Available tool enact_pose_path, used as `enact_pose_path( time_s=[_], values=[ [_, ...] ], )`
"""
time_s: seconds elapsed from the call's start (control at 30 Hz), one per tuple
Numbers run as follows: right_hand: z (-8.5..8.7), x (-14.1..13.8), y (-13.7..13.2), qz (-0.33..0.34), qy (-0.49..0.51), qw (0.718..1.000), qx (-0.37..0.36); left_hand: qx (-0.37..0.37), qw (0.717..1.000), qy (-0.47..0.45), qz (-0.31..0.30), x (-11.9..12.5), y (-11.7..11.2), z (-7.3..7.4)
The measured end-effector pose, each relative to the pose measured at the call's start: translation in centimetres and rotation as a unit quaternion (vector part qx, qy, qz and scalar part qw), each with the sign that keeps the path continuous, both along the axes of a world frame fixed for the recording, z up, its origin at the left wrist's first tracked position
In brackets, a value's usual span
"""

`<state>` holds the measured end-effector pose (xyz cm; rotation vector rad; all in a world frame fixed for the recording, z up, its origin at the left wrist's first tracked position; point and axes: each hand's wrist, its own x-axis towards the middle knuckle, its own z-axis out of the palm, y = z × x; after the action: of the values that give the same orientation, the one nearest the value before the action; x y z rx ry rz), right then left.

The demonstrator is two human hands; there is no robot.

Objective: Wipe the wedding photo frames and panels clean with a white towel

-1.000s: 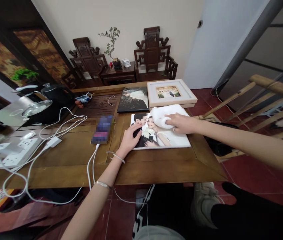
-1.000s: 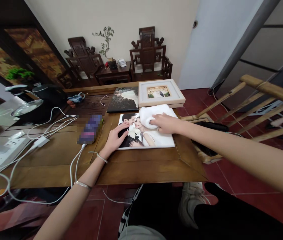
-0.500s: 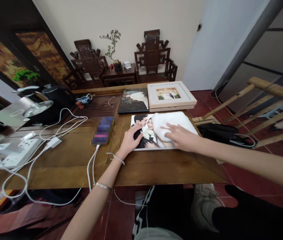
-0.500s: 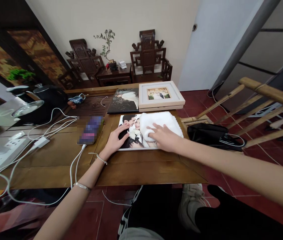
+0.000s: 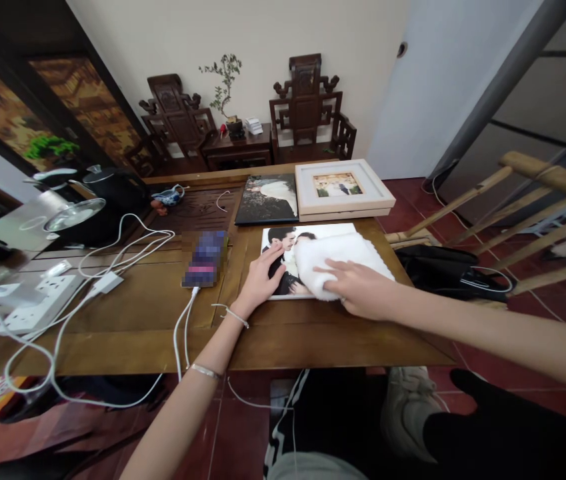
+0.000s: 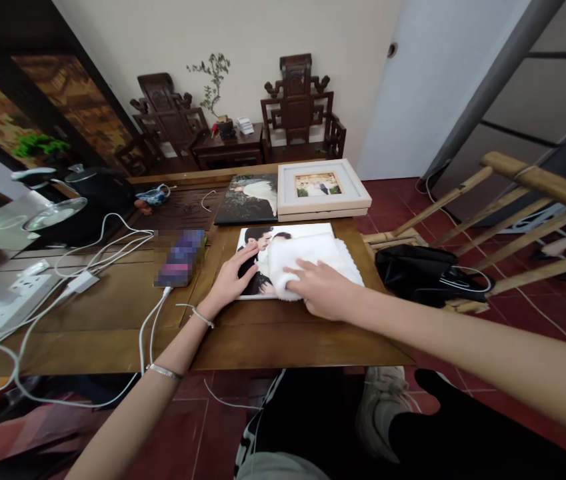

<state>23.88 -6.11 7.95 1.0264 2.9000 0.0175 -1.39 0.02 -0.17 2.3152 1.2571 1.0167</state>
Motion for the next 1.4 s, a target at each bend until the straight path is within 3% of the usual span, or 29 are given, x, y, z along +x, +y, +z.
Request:
enact_pose_path(
  time_s=[0.23, 0.4, 0.53, 0.67, 0.8, 0.97, 1.13, 1.4],
  values=[
    [0.4, -1.2, 7.1, -0.063, -0.019, 0.998, -0.001, 0.010, 1.000, -0.005, -0.002, -0.1, 0.1, -0.2],
    [0.4, -1.7, 8.8, -0.066, -0.020, 0.998, 0.000, 0.010, 1.000, -0.006, -0.002, 0.0, 0.1, -0.1],
    [-0.6, -1.8, 6.4, -0.039, -0.040, 0.998, 0.026, 0.009, 1.000, -0.008, 0.002, 0.1, 0.0, -0.1],
    [-1.2, -1.8, 1.1, -0.029, -0.062, 0.997, 0.027, 0.013, 1.000, -0.008, 0.001, 0.1, 0.0, -0.1],
    [-0.9, -2.0, -3.8, -0.013, -0.062, 0.998, -0.017, 0.013, 1.000, -0.004, 0.000, 0.1, 0.0, -0.1],
    [-0.8, -2.1, -5.8, 0.003, -0.053, 0.998, -0.037, 0.005, 1.000, -0.011, 0.002, 0.2, -0.1, -0.1],
    [-1.1, -2.1, -3.2, 0.027, -0.023, 0.999, 0.008, 0.004, 1.000, -0.010, 0.004, 0.1, 0.1, -0.2],
    [-0.9, -3.4, 4.7, -0.015, -0.025, 0.999, 0.037, 0.005, 1.000, -0.026, 0.008, 0.0, 0.2, -0.2]
  ],
)
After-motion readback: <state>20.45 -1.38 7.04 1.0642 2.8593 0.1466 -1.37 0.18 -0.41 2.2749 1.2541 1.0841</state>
